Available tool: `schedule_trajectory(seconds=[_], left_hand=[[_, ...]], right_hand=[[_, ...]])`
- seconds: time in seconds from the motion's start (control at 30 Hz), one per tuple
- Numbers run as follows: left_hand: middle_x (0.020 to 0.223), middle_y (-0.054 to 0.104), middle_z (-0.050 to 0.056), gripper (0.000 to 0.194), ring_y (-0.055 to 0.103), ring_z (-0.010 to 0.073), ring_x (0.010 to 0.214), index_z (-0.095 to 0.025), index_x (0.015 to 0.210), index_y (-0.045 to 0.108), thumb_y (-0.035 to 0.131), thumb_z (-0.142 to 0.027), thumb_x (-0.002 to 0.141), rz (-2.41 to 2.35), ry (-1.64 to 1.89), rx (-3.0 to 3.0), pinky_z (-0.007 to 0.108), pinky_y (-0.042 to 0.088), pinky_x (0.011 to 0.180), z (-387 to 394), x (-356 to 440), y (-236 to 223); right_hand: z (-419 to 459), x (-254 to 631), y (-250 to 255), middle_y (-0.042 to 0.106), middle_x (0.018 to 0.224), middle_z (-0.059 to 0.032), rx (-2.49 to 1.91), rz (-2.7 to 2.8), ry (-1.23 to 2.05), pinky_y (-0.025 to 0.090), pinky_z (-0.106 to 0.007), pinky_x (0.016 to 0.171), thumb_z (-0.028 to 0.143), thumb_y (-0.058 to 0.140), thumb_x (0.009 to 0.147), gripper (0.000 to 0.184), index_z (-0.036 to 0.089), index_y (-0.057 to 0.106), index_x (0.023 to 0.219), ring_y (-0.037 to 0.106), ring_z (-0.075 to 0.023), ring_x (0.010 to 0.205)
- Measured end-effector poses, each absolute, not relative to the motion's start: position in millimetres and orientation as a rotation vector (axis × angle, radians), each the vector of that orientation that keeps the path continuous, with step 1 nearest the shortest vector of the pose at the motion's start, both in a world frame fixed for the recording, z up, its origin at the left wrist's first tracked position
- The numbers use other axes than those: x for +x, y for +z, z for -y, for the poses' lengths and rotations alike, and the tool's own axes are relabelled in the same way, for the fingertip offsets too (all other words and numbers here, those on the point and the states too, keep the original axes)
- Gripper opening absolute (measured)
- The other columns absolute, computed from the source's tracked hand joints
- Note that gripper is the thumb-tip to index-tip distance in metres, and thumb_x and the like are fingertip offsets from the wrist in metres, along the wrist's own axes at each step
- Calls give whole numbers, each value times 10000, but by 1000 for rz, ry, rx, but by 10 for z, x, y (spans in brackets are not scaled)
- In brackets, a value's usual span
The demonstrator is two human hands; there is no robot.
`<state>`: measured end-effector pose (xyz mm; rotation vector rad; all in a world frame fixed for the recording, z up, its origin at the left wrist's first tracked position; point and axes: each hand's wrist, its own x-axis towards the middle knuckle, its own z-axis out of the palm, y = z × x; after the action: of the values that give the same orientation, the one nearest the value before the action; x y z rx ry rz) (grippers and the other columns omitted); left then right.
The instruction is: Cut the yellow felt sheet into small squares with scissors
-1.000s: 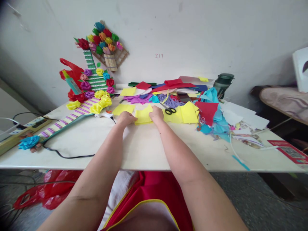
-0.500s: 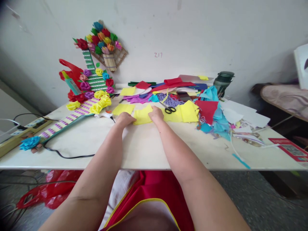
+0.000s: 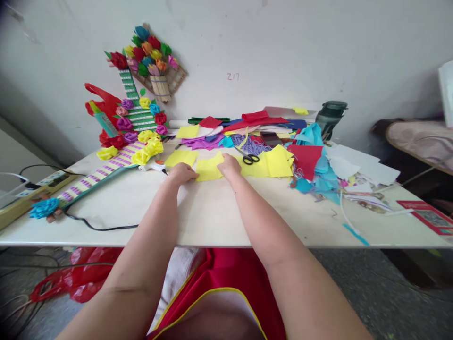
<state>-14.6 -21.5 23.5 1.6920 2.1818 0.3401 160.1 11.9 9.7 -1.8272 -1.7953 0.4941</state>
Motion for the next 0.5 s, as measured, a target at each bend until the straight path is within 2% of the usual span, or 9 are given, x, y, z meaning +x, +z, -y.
schedule_trajectory(seconds=[0.1, 0.27, 0.4, 0.5], left_hand=[[827, 668, 14, 208, 614, 170, 801, -217, 769, 615, 639, -267, 569, -2133, 395, 1673, 236, 440, 642, 212, -184, 221], [984, 645, 27, 362, 595, 185, 898, -243, 959, 580, 609, -236, 598, -2263, 529, 1630, 256, 438, 676, 257, -175, 302], [1028, 633, 12, 303, 563, 201, 964, -280, 984, 583, 562, -353, 690, -2319, 631, 1733, 309, 437, 775, 307, -97, 341], [1106, 612, -3, 313, 454, 226, 1122, -294, 974, 623, 526, -451, 722, -2254, 681, 1993, 329, 403, 879, 316, -48, 294]], right_hand=[[-113, 1598, 102, 597, 1172, -47, -1834, 1802, 481, 449, -308, 850, 258, 598, 665, 554, 248, 527, 1214, 563, -222, 1052], [-132, 1599, 92, 590, 1187, -57, -1838, 1804, 480, 449, -320, 854, 258, 604, 657, 579, 238, 516, 1229, 557, -234, 1066], [-167, 1603, 60, 606, 1159, -50, -1819, 1814, 479, 458, -323, 834, 258, 606, 648, 568, 254, 529, 1211, 571, -233, 1037], [-176, 1602, 51, 608, 1159, -45, -1810, 1823, 479, 461, -321, 830, 261, 604, 645, 575, 257, 526, 1214, 572, -231, 1035]])
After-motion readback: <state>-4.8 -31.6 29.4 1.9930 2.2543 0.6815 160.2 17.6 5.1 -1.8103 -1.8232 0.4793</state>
